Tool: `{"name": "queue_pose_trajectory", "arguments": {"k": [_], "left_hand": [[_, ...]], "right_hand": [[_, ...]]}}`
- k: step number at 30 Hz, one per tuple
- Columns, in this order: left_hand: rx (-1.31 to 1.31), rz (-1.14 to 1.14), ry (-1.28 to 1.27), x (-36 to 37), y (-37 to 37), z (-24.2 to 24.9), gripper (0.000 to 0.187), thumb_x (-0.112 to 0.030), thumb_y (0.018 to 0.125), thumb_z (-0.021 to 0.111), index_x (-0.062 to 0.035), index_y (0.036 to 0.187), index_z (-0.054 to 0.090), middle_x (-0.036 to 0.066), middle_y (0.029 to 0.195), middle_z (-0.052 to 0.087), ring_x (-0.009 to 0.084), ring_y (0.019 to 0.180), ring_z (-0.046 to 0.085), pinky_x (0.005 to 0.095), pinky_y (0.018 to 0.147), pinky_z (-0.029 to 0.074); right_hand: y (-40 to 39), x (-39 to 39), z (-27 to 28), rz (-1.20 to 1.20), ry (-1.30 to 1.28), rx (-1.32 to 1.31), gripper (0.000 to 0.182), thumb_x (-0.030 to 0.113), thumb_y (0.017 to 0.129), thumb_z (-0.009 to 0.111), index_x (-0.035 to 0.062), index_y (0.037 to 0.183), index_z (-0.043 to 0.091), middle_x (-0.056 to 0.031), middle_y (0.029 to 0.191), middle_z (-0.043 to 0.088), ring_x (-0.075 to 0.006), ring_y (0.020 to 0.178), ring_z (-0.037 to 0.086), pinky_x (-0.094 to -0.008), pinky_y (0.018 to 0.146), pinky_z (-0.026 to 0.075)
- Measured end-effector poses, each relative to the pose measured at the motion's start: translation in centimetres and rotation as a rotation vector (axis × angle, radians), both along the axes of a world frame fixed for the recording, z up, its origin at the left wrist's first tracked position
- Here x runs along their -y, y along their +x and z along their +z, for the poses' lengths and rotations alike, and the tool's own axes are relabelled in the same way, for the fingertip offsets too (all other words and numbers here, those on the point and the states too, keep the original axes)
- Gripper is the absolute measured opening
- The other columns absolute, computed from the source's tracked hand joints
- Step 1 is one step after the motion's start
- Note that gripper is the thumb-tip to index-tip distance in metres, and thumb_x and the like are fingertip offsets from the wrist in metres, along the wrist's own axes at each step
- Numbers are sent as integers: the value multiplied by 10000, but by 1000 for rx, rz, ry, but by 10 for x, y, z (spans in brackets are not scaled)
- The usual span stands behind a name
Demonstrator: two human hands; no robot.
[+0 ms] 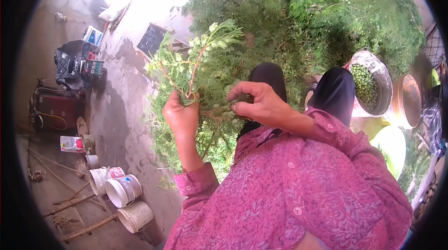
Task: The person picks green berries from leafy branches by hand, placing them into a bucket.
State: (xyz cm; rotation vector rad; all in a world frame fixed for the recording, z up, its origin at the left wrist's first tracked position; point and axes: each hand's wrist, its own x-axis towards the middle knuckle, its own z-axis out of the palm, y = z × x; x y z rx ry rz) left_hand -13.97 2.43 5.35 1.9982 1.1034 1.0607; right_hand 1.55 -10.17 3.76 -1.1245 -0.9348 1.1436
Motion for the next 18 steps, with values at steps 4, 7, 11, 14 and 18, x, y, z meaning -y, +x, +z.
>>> {"name": "queue_pose_trajectory", "arguments": {"k": [4,7,11,14,18], "left_hand": [[-6,-16,-69,0,-4,-2,148,11,697,694,-10,795,584,-16,699,585,48,648,450,217,589,407],[-27,-62,-103,-2,-6,-3,158,17,701,689,-5,820,588,-2,732,604,59,657,475,217,600,410],[17,10,-205,-10,-19,9,176,37,711,670,-10,868,606,29,775,631,85,666,537,221,607,433],[187,44,-354,-19,-31,20,246,63,705,663,-19,932,616,49,787,636,89,640,564,216,564,448],[653,-243,-722,-45,-65,-21,348,91,722,615,-9,1052,571,172,840,644,156,578,611,235,453,486]], "right_hand": [[0,7,4,173,-134,-406,148,77,772,575,35,913,564,9,594,517,-44,495,449,-213,432,349],[5,15,8,278,-171,-507,118,73,777,574,38,888,556,10,571,502,-55,452,439,-206,415,345],[45,43,21,88,-102,-547,114,69,790,583,35,896,555,15,578,489,-51,461,443,-191,404,340],[100,77,27,-484,-64,-281,115,73,809,574,35,916,560,6,646,522,-28,496,452,-164,416,341],[210,158,-31,-1213,-3,188,228,97,843,531,54,1060,582,-85,937,611,-94,633,549,-215,550,450]]}}
